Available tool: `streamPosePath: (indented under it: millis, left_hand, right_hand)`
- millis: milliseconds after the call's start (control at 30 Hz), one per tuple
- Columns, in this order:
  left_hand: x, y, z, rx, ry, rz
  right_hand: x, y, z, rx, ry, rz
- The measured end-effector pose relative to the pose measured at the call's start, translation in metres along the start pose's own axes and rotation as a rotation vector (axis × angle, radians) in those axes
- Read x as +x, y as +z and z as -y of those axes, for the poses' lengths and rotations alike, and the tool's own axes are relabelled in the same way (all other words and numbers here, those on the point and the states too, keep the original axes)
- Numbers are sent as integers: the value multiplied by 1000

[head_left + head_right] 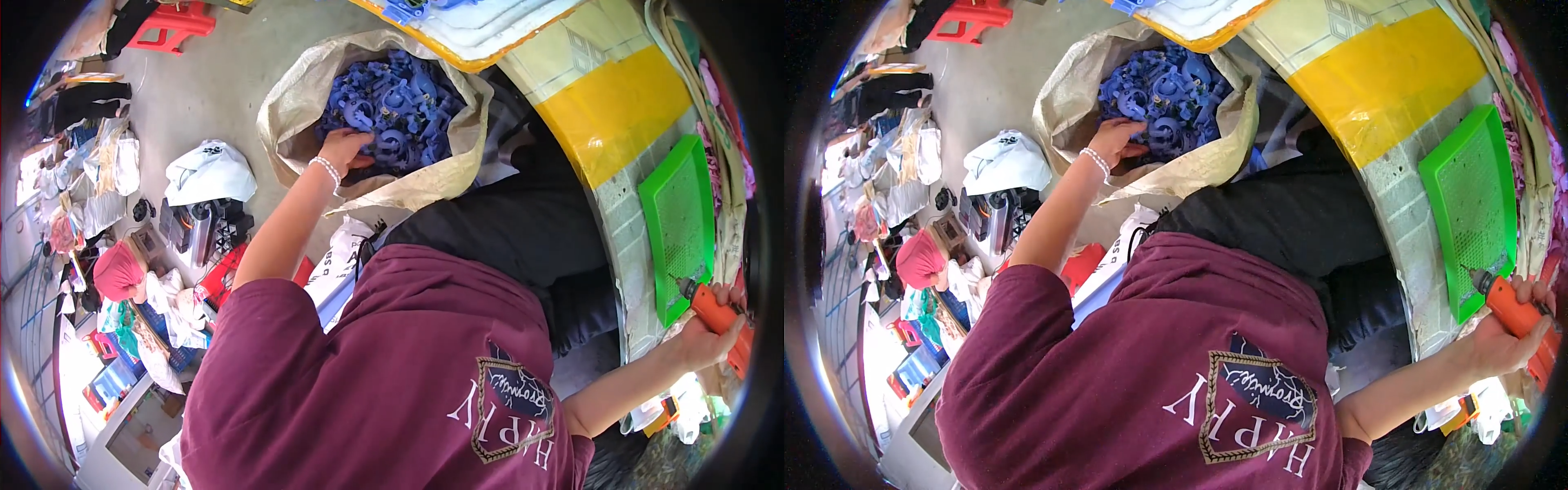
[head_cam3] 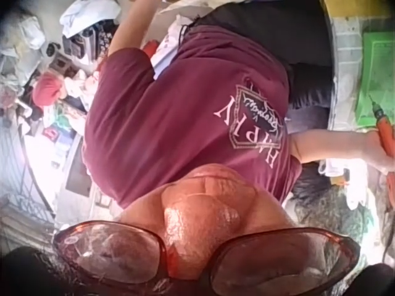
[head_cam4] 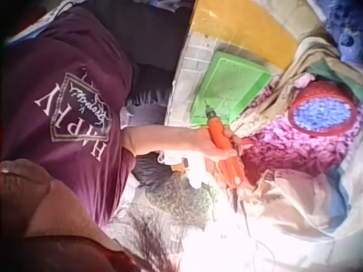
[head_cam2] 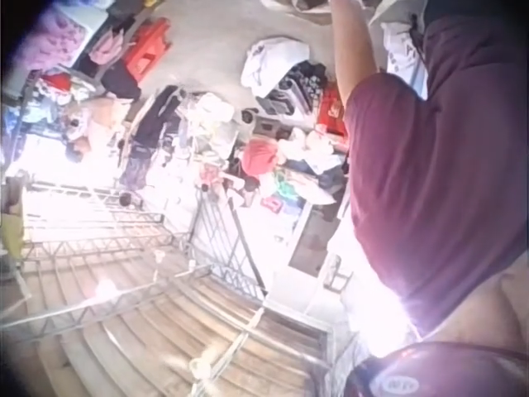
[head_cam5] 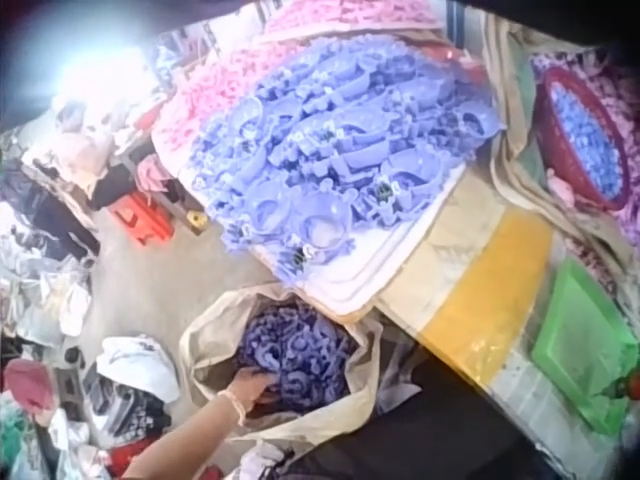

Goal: Assembling small plastic components into toy frames using a handheld insertion tool.

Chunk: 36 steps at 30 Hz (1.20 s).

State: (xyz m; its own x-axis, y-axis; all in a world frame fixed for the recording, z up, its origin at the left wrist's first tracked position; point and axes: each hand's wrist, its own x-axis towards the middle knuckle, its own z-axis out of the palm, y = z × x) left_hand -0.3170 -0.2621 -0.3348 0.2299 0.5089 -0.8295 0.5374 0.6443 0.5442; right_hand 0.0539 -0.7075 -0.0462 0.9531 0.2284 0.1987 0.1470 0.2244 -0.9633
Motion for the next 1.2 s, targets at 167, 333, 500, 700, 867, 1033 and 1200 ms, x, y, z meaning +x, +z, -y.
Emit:
streamPosePath:
  millis: [167,333,500,700,867,1033,1200]
  left_hand:
    - [-7,2,-2,-69,-32,26]
    - [-9,1,-2,-89,-95,41]
    - [-18,3,-2,-78,-58,45]
    - [-35,9,0,-42,-4,46]
    - [-55,10,8,17,159,57]
    - [-81,12,1,712,792,-237]
    - [-95,22,-6,575,1045,-281]
  right_hand:
    - [2,-11,-1,20,2,26]
    - [2,-10,-3,26,-2,32]
    - [4,-11,-6,11,-6,16]
    - [1,-8,-8,-33,-40,-4]
    - [0,-3,-11,-56,-49,-13]
    - [3,-16,-11,77,11,38]
    - [-3,1,-14,-5,-55,-68]
